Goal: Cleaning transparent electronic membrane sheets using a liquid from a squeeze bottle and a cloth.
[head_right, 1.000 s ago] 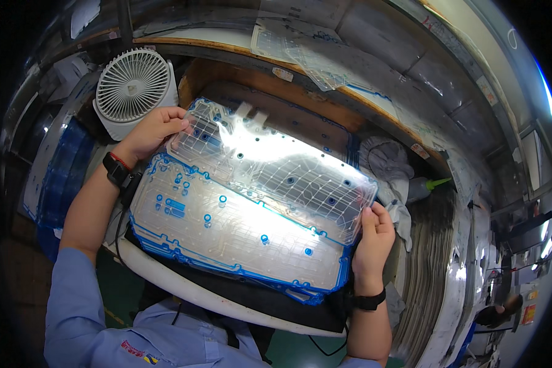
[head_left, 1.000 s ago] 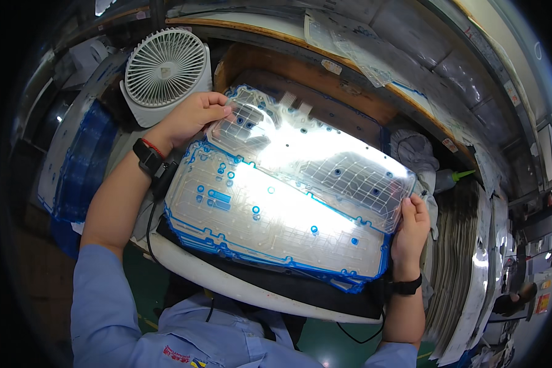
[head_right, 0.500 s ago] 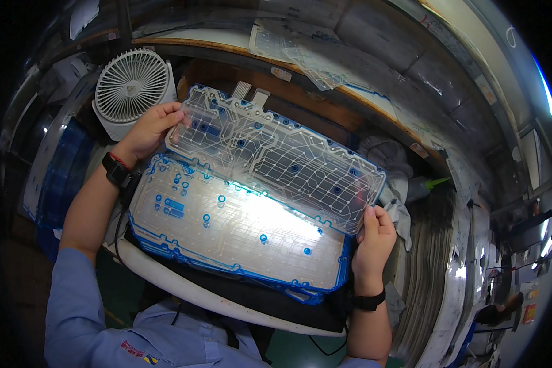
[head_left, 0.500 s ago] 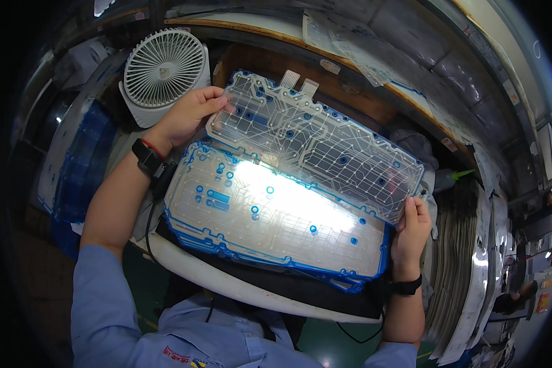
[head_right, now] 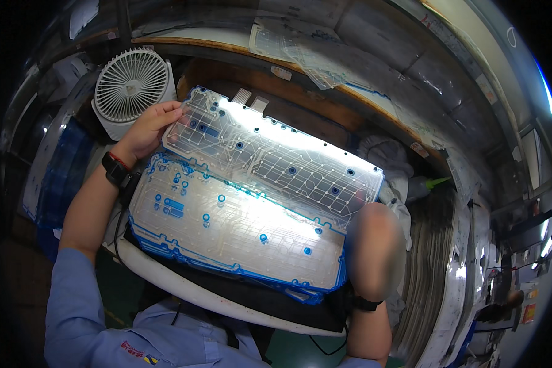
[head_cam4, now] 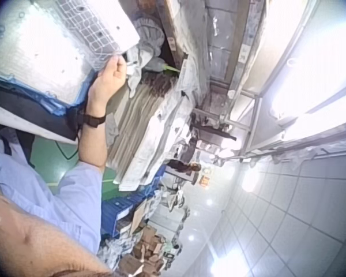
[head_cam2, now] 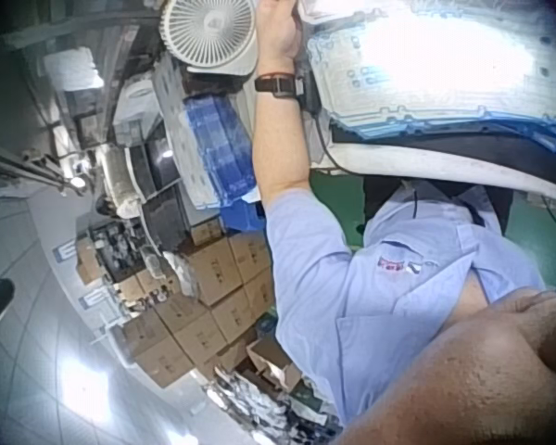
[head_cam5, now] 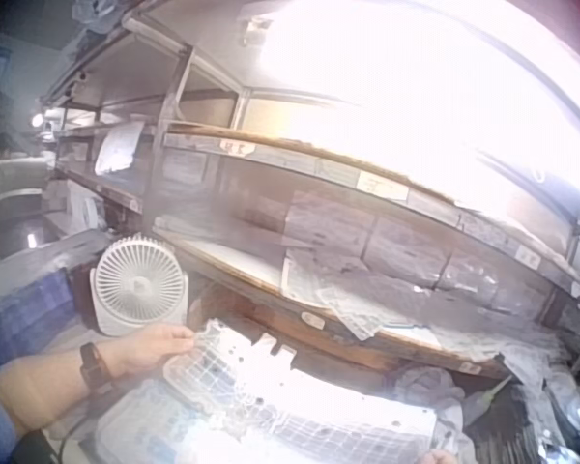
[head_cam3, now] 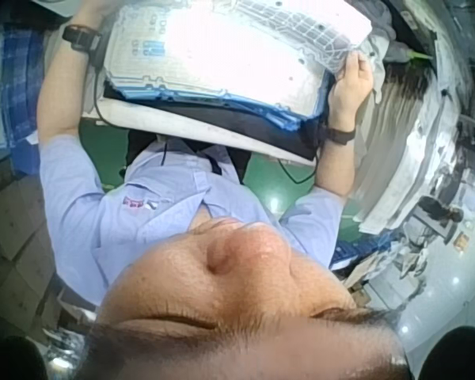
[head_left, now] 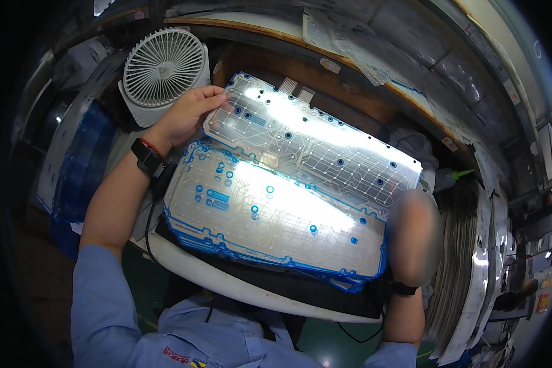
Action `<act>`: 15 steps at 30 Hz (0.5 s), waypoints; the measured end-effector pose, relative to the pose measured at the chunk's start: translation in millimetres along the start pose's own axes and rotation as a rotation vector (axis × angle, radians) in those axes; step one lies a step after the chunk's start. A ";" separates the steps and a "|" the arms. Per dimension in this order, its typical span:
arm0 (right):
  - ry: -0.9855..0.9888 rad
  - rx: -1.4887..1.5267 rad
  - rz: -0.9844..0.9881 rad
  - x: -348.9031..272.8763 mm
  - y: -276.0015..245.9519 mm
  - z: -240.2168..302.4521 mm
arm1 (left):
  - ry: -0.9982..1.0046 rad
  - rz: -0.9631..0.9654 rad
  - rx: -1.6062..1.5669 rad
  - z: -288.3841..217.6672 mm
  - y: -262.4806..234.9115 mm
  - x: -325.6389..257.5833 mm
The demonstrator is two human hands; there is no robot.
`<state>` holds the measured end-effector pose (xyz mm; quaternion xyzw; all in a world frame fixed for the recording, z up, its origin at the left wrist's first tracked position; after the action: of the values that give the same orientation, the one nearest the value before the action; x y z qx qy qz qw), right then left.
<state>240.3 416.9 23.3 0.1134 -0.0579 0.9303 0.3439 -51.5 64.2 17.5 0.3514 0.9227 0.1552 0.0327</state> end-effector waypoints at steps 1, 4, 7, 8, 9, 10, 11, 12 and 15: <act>0.000 0.002 0.001 0.2 -0.3 -0.9 | 0.000 -0.001 0.002 -0.1 0.4 -0.2; 0.002 0.004 0.005 0.5 -0.7 -2.2 | 0.003 0.006 -0.008 0.2 0.6 0.0; 0.005 -0.002 0.002 0.2 -0.4 -1.0 | 0.005 0.043 0.002 1.7 -2.6 1.5; 0.006 -0.005 -0.004 -0.2 0.2 -0.2 | 0.005 0.059 0.009 2.1 -2.8 1.9; 0.006 -0.007 -0.009 -0.5 0.5 0.0 | 0.022 0.041 0.023 1.2 -3.2 2.1; -0.008 -0.012 -0.032 -0.9 -1.0 0.8 | 0.039 0.021 0.038 -0.3 -2.7 1.8; -0.022 -0.015 -0.054 -1.5 -2.7 1.3 | 0.056 0.002 0.052 -2.0 -3.3 1.2; -0.035 -0.019 -0.077 -2.1 -4.0 2.1 | 0.113 -0.010 0.057 -5.2 -6.7 1.4; -0.027 0.106 -0.090 -5.9 5.6 12.7 | 0.246 -0.020 0.056 -8.2 -14.1 2.8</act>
<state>243.2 406.6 33.9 0.1466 -0.0079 0.9140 0.3782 -63.9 53.9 21.1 0.3211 0.9273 0.1708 -0.0891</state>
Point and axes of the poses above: each hand's wrist, its own x-axis towards the middle knuckle, its own y-axis out of the palm, z = x × y, the point moved 9 cm from there along x, towards the middle knuckle, and after that the axes turned 6 degrees about -x, right-handed, at the moved point
